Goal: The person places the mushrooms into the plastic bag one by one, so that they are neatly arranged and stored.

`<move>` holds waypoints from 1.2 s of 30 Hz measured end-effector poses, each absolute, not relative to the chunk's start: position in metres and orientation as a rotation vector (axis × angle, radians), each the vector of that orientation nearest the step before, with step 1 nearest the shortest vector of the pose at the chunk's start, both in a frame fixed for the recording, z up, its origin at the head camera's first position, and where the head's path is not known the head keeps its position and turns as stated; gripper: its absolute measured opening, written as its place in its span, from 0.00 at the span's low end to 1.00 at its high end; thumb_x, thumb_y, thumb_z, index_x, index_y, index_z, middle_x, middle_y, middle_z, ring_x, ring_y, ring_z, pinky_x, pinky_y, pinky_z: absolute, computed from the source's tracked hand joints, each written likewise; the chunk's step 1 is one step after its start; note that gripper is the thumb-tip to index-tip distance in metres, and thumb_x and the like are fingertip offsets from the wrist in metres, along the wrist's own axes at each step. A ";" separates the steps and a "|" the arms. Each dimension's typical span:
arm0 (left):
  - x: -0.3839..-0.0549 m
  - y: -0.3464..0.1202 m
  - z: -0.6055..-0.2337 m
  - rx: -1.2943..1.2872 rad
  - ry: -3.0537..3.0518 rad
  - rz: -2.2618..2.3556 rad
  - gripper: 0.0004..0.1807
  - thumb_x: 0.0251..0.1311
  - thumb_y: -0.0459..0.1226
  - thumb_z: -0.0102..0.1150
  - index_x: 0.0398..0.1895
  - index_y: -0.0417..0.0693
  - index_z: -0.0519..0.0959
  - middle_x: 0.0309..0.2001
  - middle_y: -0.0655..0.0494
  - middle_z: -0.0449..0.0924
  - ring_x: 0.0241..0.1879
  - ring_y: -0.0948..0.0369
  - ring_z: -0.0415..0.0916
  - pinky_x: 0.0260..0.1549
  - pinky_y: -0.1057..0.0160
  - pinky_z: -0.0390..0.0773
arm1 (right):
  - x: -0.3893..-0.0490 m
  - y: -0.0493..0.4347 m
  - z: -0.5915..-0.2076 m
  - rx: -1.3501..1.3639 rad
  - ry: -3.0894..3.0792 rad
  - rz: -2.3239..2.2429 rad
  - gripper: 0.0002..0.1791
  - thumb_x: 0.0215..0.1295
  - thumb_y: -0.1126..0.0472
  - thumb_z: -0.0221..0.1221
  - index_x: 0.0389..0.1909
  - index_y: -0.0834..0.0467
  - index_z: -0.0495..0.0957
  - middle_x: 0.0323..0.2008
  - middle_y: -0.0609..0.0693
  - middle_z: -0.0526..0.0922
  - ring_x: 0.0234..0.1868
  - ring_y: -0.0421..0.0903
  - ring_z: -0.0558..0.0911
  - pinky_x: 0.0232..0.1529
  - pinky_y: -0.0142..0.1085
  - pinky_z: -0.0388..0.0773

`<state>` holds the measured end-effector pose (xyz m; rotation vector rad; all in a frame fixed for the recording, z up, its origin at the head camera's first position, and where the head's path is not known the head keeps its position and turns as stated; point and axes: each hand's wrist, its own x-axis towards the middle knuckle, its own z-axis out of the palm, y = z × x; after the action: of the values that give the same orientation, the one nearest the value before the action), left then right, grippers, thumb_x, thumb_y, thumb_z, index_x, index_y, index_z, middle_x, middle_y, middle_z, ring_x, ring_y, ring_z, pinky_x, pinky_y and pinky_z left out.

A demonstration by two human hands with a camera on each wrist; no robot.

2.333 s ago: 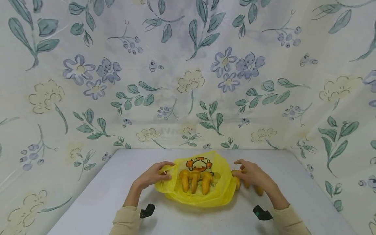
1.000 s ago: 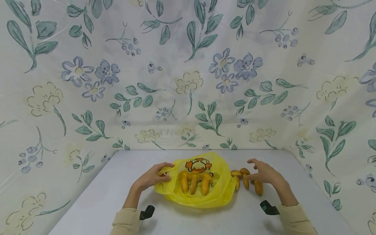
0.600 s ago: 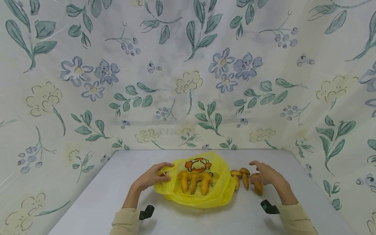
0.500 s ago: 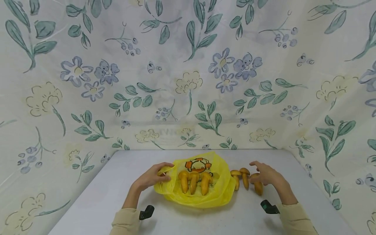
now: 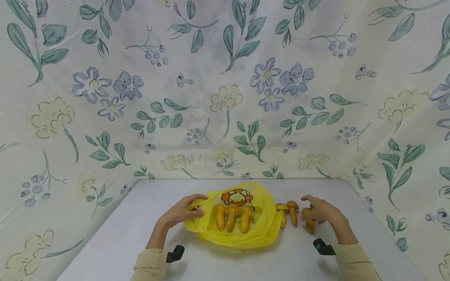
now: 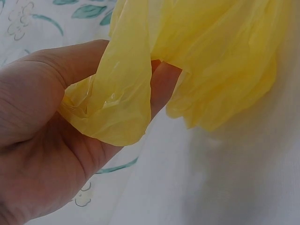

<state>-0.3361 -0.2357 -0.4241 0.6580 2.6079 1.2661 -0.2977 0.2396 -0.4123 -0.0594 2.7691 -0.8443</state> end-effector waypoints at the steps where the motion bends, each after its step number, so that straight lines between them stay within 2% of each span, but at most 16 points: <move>1: -0.336 -0.236 -0.424 0.662 2.607 1.267 0.27 0.61 0.40 0.65 0.64 0.48 0.72 0.69 0.41 0.67 0.56 0.49 0.71 0.58 0.45 0.73 | -0.298 0.240 -0.413 -0.054 2.767 -0.843 0.40 0.58 0.57 0.68 0.69 0.63 0.62 0.58 0.74 0.71 0.40 0.51 0.80 0.39 0.45 0.83; 11: -0.337 -0.236 -0.426 0.657 2.594 1.274 0.27 0.61 0.40 0.65 0.63 0.47 0.73 0.69 0.40 0.66 0.57 0.49 0.71 0.59 0.44 0.72 | -0.299 0.248 -0.419 -0.030 2.760 -0.847 0.39 0.57 0.58 0.68 0.68 0.62 0.63 0.51 0.66 0.76 0.37 0.50 0.79 0.38 0.44 0.82; 16: -0.337 -0.237 -0.428 0.637 2.587 1.276 0.27 0.61 0.41 0.66 0.64 0.48 0.73 0.70 0.41 0.66 0.58 0.49 0.70 0.60 0.43 0.71 | -0.301 0.252 -0.423 -0.049 2.753 -0.848 0.40 0.57 0.56 0.69 0.67 0.63 0.64 0.52 0.67 0.76 0.37 0.50 0.79 0.37 0.43 0.81; 23: -0.335 -0.236 -0.428 0.662 2.593 1.279 0.27 0.61 0.40 0.65 0.64 0.48 0.73 0.70 0.41 0.65 0.60 0.47 0.69 0.60 0.43 0.71 | -0.302 0.250 -0.426 -0.044 2.729 -0.831 0.38 0.56 0.58 0.70 0.67 0.62 0.65 0.46 0.59 0.79 0.35 0.48 0.79 0.38 0.43 0.82; 36: -0.335 -0.236 -0.426 0.696 2.589 1.278 0.27 0.62 0.40 0.64 0.64 0.48 0.72 0.70 0.40 0.65 0.57 0.48 0.71 0.56 0.47 0.74 | -0.301 0.248 -0.429 -0.018 2.707 -0.851 0.35 0.55 0.62 0.69 0.64 0.61 0.68 0.46 0.59 0.79 0.35 0.49 0.79 0.38 0.42 0.83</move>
<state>-0.3352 -0.2362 -0.4256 0.6957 2.5886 1.2785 -0.3015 0.2483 -0.4289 -0.0183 2.7074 -0.8509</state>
